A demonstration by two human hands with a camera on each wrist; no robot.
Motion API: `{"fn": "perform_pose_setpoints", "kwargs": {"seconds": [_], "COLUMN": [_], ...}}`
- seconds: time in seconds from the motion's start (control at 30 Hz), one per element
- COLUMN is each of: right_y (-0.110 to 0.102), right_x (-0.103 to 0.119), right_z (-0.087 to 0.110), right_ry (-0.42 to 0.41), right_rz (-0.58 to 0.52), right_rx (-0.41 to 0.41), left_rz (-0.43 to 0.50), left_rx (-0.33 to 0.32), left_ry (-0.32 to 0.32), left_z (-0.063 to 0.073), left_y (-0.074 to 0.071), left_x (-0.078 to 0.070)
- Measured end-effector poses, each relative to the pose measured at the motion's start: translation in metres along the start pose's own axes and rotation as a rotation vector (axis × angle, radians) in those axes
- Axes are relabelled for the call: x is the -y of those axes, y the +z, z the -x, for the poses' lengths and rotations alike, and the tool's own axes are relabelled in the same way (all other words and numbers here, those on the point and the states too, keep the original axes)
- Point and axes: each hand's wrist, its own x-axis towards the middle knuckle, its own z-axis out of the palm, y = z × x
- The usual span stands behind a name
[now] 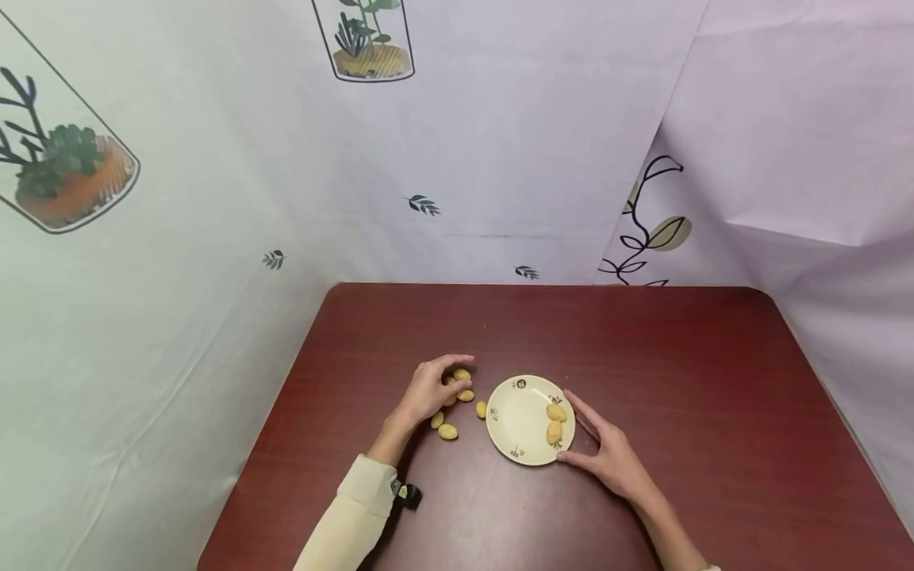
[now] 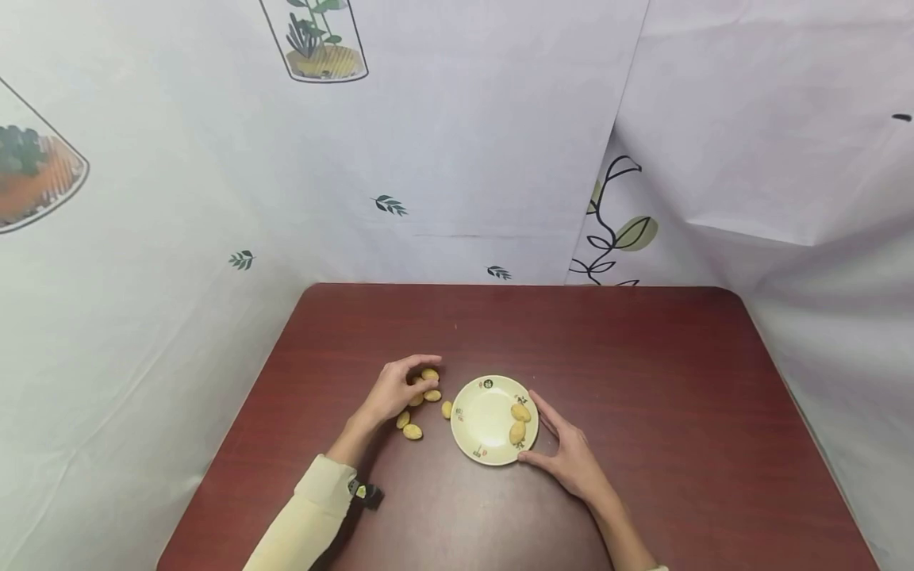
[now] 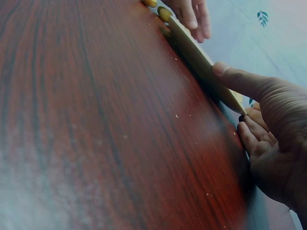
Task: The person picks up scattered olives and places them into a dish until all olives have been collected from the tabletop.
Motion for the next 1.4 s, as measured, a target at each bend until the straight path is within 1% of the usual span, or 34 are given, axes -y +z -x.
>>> {"fn": "perform_pose_setpoints", "kwargs": {"seconds": [0.1,0.27,0.37,0.5,0.73,1.1,1.4], "right_y": [0.0001,-0.0001,0.0000,-0.0002,0.0004,-0.0003,0.0008], "right_x": [-0.0002,0.0009,0.0015,0.0030,0.0028,0.0044,0.0024], "right_z": [-0.0004,0.0003,0.0002,-0.0004,0.0001,-0.0008,-0.0003], "right_ry": [-0.006,-0.007,-0.009,-0.016,-0.035,-0.001,-0.006], "right_rz": [0.004,0.008,0.005,0.000,0.008,-0.001,0.001], "right_rx": [-0.006,-0.007,-0.002,-0.010,-0.024,-0.009,-0.014], "left_rz": [-0.005,-0.015,-0.023,-0.032,-0.021,-0.018,-0.014], "left_rx": [-0.002,0.011,0.004,-0.012,-0.020,-0.031,-0.020], "left_ry": [-0.001,-0.050,-0.061,-0.050,-0.059,-0.049,-0.071], "left_z": [0.0012,0.0030,0.0031,0.0023,0.0035,0.0044,0.0044], "left_y": [0.0016,0.0043,0.0054,0.0060,0.0055,0.0041,0.0034], "left_x": [0.0026,0.0041,0.0042,0.0044,0.0055,0.0076,0.0081]}}
